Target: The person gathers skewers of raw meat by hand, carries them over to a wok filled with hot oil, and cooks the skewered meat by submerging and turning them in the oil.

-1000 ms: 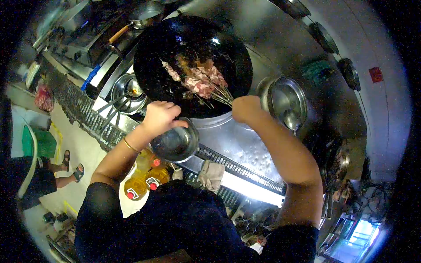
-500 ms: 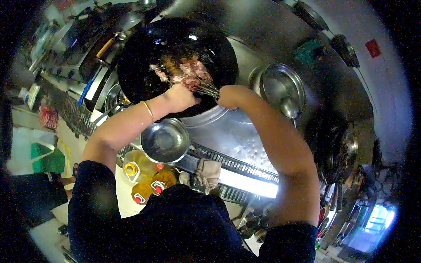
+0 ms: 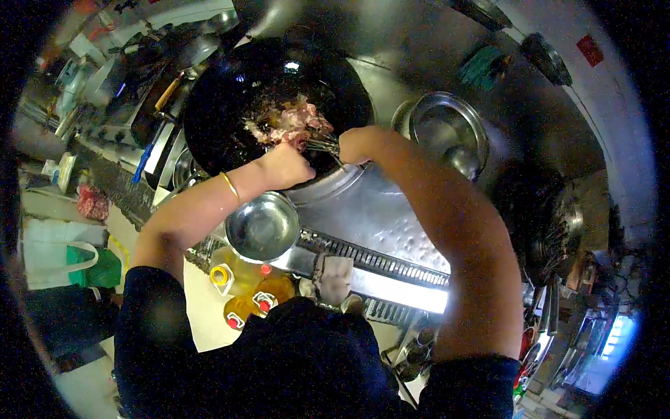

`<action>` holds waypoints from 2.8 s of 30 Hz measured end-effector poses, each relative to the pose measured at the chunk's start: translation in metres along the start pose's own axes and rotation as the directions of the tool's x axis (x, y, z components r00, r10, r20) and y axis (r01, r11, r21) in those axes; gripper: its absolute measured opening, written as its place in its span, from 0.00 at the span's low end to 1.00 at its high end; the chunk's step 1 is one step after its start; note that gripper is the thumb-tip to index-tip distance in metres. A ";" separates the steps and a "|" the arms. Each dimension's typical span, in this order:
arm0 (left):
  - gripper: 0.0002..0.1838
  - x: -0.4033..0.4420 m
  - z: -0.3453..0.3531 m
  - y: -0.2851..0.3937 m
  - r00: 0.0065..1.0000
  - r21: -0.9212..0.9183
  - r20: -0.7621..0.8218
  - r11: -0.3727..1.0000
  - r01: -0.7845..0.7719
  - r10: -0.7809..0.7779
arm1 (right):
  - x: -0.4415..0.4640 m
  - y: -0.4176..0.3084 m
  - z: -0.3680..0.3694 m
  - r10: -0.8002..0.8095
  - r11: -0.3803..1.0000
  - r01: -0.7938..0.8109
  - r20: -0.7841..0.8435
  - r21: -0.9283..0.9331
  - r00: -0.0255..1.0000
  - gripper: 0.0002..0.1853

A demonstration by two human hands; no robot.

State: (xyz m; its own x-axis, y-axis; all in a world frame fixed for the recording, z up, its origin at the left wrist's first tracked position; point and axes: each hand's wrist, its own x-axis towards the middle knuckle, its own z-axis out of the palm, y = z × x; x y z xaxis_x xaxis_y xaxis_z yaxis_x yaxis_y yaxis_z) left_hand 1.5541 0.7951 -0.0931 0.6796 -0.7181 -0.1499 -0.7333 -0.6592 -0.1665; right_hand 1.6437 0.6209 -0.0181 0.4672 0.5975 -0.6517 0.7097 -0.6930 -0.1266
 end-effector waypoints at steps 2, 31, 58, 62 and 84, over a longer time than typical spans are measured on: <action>0.06 -0.007 -0.013 0.014 0.997 -0.020 -0.083 1.000 -0.012 0.010 | -0.013 -0.010 -0.003 0.047 0.999 -0.047 0.049 0.012 0.998 0.16; 0.27 0.004 0.369 0.451 0.370 0.255 0.928 -0.817 -0.517 0.056 | -0.244 0.022 0.377 0.694 0.602 -0.030 -0.504 0.798 0.513 0.11; 0.06 0.004 0.112 0.450 0.469 -0.876 -0.213 0.380 0.296 -0.857 | -0.365 0.043 0.583 0.677 0.327 0.109 -0.314 0.939 0.666 0.11; 0.17 0.008 0.076 0.394 0.428 -0.621 -0.350 0.548 0.560 -0.833 | -0.339 0.040 0.598 0.684 0.251 0.159 -0.291 0.955 0.669 0.08; 0.28 0.137 0.001 0.545 0.501 -0.658 0.408 -0.626 -0.418 -0.763 | -0.222 0.015 0.470 0.707 0.493 0.150 -0.496 0.857 0.504 0.20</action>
State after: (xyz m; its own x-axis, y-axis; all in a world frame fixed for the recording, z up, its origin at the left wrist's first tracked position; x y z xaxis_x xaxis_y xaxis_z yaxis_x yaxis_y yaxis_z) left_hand 1.2474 0.3376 -0.2053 0.9084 0.2347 -0.3460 0.1615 0.5664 0.8081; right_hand 1.3029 0.2880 -0.2265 0.9988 0.0114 -0.0475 -0.0313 -0.5977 -0.8011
